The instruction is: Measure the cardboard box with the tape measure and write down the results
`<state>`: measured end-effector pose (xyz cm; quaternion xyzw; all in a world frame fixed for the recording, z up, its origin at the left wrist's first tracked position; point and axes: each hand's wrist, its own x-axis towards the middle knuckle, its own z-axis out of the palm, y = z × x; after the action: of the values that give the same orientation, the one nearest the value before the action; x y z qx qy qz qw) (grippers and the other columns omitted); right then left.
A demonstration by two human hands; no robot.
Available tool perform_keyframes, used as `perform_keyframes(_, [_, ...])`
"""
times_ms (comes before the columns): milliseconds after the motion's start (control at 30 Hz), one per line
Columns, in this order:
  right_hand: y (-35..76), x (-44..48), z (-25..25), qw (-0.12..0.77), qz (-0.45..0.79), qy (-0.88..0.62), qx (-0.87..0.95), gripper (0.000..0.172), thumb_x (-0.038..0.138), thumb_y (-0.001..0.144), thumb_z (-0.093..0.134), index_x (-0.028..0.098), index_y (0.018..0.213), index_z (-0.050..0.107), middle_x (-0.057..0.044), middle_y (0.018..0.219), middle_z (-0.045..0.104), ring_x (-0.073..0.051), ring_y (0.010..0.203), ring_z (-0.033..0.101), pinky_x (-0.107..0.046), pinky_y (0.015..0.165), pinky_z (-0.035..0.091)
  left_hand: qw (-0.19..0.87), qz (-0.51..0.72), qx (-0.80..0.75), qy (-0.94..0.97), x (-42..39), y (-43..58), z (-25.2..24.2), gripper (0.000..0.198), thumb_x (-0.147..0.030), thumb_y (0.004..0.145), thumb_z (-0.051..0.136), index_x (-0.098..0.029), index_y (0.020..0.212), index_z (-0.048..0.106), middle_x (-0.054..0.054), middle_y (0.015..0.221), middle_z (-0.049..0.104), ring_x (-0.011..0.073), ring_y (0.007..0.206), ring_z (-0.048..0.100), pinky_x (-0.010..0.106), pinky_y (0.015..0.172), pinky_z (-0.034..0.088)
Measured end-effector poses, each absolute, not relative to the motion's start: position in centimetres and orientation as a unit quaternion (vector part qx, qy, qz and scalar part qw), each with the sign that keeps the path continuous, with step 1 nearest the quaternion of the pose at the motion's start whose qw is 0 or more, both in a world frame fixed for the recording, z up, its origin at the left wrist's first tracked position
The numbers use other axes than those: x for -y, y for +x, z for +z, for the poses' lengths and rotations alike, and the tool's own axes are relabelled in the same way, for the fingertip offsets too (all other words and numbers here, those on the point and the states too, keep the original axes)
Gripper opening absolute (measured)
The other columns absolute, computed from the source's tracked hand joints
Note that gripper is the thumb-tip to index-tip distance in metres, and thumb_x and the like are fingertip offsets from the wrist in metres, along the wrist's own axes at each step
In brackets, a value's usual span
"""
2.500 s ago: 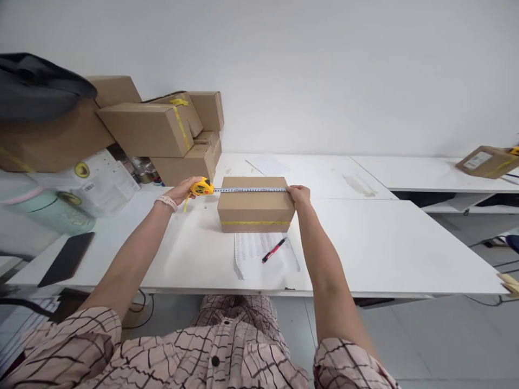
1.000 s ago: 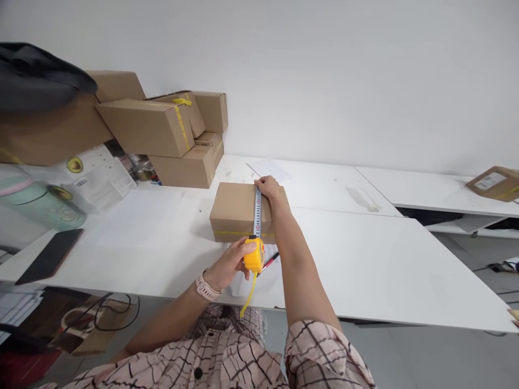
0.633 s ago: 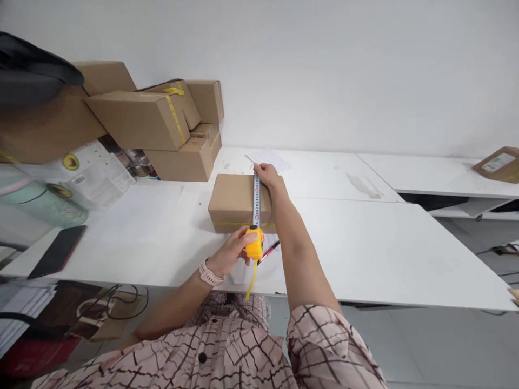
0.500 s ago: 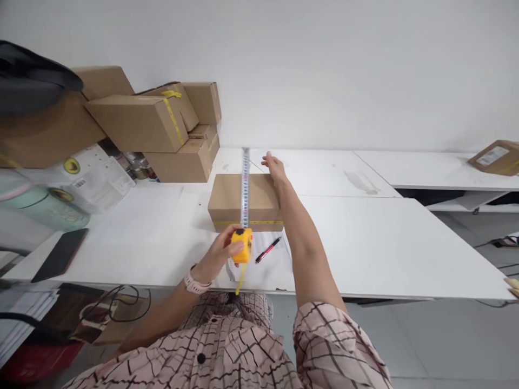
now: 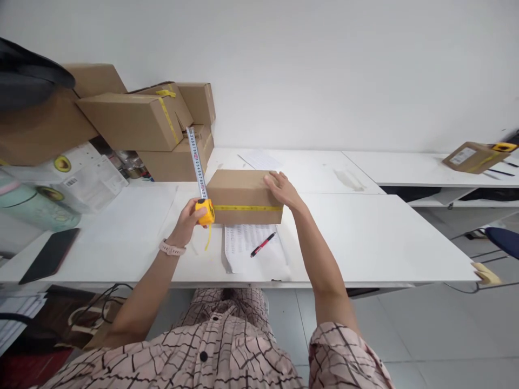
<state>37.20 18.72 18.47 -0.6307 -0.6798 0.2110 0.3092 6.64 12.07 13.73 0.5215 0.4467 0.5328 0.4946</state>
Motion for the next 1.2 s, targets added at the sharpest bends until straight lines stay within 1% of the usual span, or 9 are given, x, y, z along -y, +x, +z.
perform_keyframes(67, [36.7,-20.2,19.9,0.256,0.163,-0.649,0.698,0.069,0.073,0.094,0.038,0.026,0.140,0.060,-0.011,0.152,0.053,-0.034,0.138,0.050,-0.047,0.112,0.038,0.488,0.542,-0.443,0.522,-13.4,6.4,15.3,0.049,-0.045,0.072,0.078,-0.019,0.107,0.055,0.002,0.094,0.063,0.0114,0.067,0.062,0.021,0.048,0.050])
perform_keyframes(167, [36.0,-22.4,21.1,0.185,0.128,-0.686,0.692,0.064,0.073,0.094,0.036,0.025,0.113,0.074,-0.012,0.123,0.072,-0.036,0.114,0.064,-0.047,0.097,0.044,0.487,0.539,-0.441,0.527,-15.1,6.0,16.9,0.048,-0.045,0.071,0.080,-0.018,0.102,0.056,0.002,0.088,0.063,0.0120,0.064,0.063,0.021,0.046,0.048])
perform_keyframes(300, [34.7,-24.5,21.4,0.193,0.048,-0.683,0.703,0.058,0.061,0.100,0.032,0.021,0.087,0.072,-0.014,0.106,0.075,-0.033,0.108,0.064,-0.043,0.092,0.043,0.458,0.554,-0.438,0.540,-15.7,6.6,17.6,0.049,-0.042,0.070,0.081,-0.020,0.105,0.055,0.003,0.095,0.064,0.0119,0.065,0.062,0.022,0.048,0.048])
perform_keyframes(400, [33.6,-25.9,21.4,0.210,0.030,-0.676,0.705,0.050,0.045,0.103,0.030,0.020,0.087,0.070,-0.015,0.108,0.075,-0.031,0.106,0.065,-0.041,0.093,0.042,0.469,0.539,-0.402,0.573,-14.5,8.5,16.6,0.053,-0.038,0.070,0.082,-0.021,0.112,0.054,0.002,0.099,0.065,0.0118,0.071,0.062,0.023,0.055,0.051])
perform_keyframes(500, [32.8,-27.2,21.3,0.219,0.036,-0.684,0.695,0.054,0.039,0.105,0.022,0.017,0.095,0.070,-0.018,0.112,0.074,-0.032,0.108,0.066,-0.045,0.101,0.038,0.529,0.460,-0.367,0.611,-12.8,10.7,14.3,0.054,-0.039,0.073,0.080,-0.020,0.116,0.053,0.001,0.095,0.064,0.0120,0.075,0.062,0.024,0.062,0.053])
perform_keyframes(667, [32.7,-28.3,21.1,0.233,0.057,-0.689,0.684,0.079,0.056,0.103,0.005,0.013,0.101,0.072,-0.022,0.116,0.073,-0.036,0.116,0.064,-0.053,0.109,0.031,0.607,0.380,-0.345,0.606,-10.8,12.9,9.3,0.053,-0.043,0.076,0.079,-0.021,0.115,0.052,-0.001,0.094,0.060,0.0108,0.074,0.058,0.023,0.065,0.053])
perform_keyframes(833, [32.8,-28.6,21.1,0.243,0.072,-0.687,0.681,0.086,0.062,0.101,0.001,0.015,0.099,0.073,-0.020,0.113,0.073,-0.035,0.116,0.064,-0.053,0.111,0.030,0.643,0.379,-0.334,0.576,-9.9,13.3,6.8,0.053,-0.046,0.076,0.079,-0.021,0.115,0.052,0.003,0.103,0.060,0.0120,0.079,0.059,0.026,0.067,0.053])
perform_keyframes(1000, [32.6,-28.6,21.2,0.243,0.066,-0.686,0.683,0.084,0.071,0.098,0.010,0.016,0.088,0.072,-0.020,0.106,0.074,-0.035,0.110,0.066,-0.054,0.109,0.030,0.641,0.376,-0.343,0.575,-9.7,13.4,6.8,0.053,-0.048,0.076,0.080,-0.021,0.113,0.054,0.002,0.098,0.060,0.0124,0.078,0.057,0.027,0.068,0.052])
perform_keyframes(1200, [32.3,-28.8,21.0,0.254,0.049,-0.690,0.676,0.067,0.073,0.092,0.033,0.018,0.079,0.068,-0.015,0.096,0.075,-0.032,0.098,0.067,-0.052,0.106,0.032,0.647,0.369,-0.341,0.574,-9.3,13.4,6.2,0.052,-0.050,0.076,0.079,-0.021,0.111,0.055,0.003,0.099,0.060,0.0130,0.077,0.058,0.028,0.069,0.051])
